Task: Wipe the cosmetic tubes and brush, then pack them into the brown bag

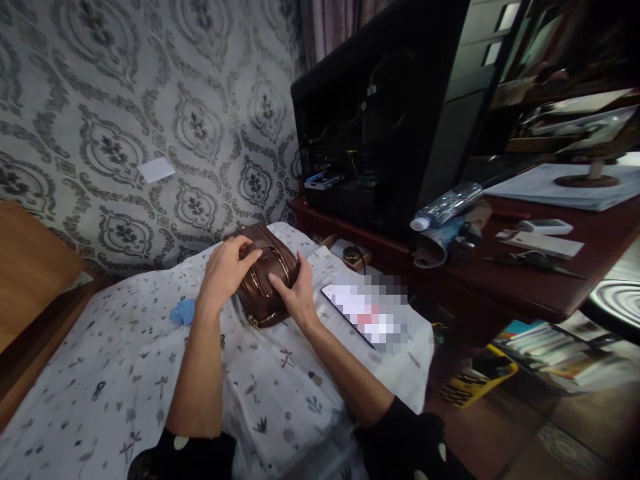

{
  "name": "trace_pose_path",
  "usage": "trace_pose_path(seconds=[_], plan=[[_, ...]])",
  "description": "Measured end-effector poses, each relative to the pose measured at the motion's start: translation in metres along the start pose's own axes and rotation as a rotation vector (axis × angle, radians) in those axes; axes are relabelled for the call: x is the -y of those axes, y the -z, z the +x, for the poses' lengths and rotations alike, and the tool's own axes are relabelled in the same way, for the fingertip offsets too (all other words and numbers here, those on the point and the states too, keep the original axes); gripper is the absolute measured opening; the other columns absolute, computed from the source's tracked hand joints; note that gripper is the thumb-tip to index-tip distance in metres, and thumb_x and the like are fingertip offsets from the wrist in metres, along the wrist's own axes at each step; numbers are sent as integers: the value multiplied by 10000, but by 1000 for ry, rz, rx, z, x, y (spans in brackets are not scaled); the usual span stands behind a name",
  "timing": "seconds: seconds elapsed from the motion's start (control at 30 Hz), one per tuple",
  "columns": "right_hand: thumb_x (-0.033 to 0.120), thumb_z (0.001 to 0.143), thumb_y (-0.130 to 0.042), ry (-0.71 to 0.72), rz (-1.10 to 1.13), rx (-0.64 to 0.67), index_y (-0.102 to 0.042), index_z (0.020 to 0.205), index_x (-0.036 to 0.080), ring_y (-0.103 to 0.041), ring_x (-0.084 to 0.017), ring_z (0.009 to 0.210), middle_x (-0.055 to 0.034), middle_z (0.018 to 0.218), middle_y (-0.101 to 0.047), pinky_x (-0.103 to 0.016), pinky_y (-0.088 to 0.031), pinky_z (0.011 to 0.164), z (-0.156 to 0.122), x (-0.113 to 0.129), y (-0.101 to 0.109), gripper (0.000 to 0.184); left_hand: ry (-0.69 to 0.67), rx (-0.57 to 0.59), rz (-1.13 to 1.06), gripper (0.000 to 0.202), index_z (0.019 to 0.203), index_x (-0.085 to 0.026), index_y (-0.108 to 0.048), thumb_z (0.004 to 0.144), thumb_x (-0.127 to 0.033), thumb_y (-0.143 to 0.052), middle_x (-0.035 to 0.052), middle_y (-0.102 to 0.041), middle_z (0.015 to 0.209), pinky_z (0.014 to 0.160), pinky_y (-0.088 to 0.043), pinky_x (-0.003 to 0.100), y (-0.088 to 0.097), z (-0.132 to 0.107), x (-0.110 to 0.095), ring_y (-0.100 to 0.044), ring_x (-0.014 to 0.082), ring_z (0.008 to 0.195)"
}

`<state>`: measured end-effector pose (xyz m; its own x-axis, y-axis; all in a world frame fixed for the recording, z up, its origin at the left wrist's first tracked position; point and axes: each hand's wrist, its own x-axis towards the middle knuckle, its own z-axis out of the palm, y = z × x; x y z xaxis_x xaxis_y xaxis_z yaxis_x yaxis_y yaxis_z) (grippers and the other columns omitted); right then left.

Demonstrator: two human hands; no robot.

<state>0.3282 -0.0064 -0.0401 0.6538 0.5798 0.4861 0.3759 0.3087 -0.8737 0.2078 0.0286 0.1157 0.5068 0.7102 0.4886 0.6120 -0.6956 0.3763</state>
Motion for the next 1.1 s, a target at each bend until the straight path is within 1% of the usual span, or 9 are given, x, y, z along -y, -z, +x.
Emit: trace_pose_path(seconds=[0.07,0.17,0.3,0.4,0.57,0.77,0.87,1.0,1.1], plan=[[629,756,-715,38,-45,37,-292,1538,158,-394,-340,1419,-198,1527,-417,-538,-350,1161,-6,1,3,1007,59,12,81,213,717,-192,-661,831,-371,-632,8,-631,660,615,-352,280,5,-4,1,-530,177,643],[636,748,-724,83,-77,54,-254,1559,176,-377,-344,1434,-193,1550,-390,-550,-350,1160,-13,1,6,1044,84,13,108,251,641,-198,-621,828,-365,-616,-14,-538,554,571,-304,278,7,-8,2,-476,164,570],[649,757,-712,101,-100,49,-262,1552,162,-402,-346,1414,-204,1533,-410,-548,-366,1145,-13,-2,6,1035,70,-37,101,249,618,-201,-604,819,-348,-610,-6,-557,572,590,-321,278,7,-12,4,-490,165,590],[659,765,-699,112,-123,21,-284,1541,154,-422,-347,1395,-210,1511,-438,-552,-370,1136,-13,-2,5,1015,50,-63,106,308,550,-204,-526,825,-329,-587,-14,-509,561,592,-315,279,8,-14,7,-458,156,588],[689,755,-694,98,-140,-20,-322,1515,145,-457,-356,1362,-219,1488,-467,-548,-385,1116,-13,-2,1,1006,28,-45,67,350,520,-212,-412,806,-298,-595,-22,-456,594,593,-304,285,8,-13,10,-434,150,593],[699,745,-693,109,-165,-62,-346,1497,157,-479,-362,1333,-217,1460,-494,-555,-408,1080,-11,-4,-3,990,-54,96,-71,305,545,-194,-476,814,-307,-565,-4,-502,710,656,-370,277,9,-12,15,-515,152,694],[701,731,-704,98,-157,-63,-359,1488,148,-474,-365,1336,-221,1461,-492,-557,-410,1078,-11,-3,-3,1000,-83,158,-83,319,551,-190,-484,833,-320,-559,-2,-509,714,657,-379,278,10,-12,17,-520,151,694],[695,721,-716,82,-92,-22,-362,1488,127,-457,-358,1356,-222,1475,-480,-552,-388,1113,-11,1,3,1018,-23,98,27,296,594,-201,-490,854,-319,-568,-3,-514,694,623,-363,287,7,-13,14,-489,157,655],[650,816,-643,57,39,20,-402,1463,142,-473,-317,1351,-189,1457,-507,-521,-375,1142,-10,2,10,857,-19,-3,132,87,806,-202,-614,862,-251,-568,26,-610,805,693,-413,306,0,-15,5,-541,193,743]])
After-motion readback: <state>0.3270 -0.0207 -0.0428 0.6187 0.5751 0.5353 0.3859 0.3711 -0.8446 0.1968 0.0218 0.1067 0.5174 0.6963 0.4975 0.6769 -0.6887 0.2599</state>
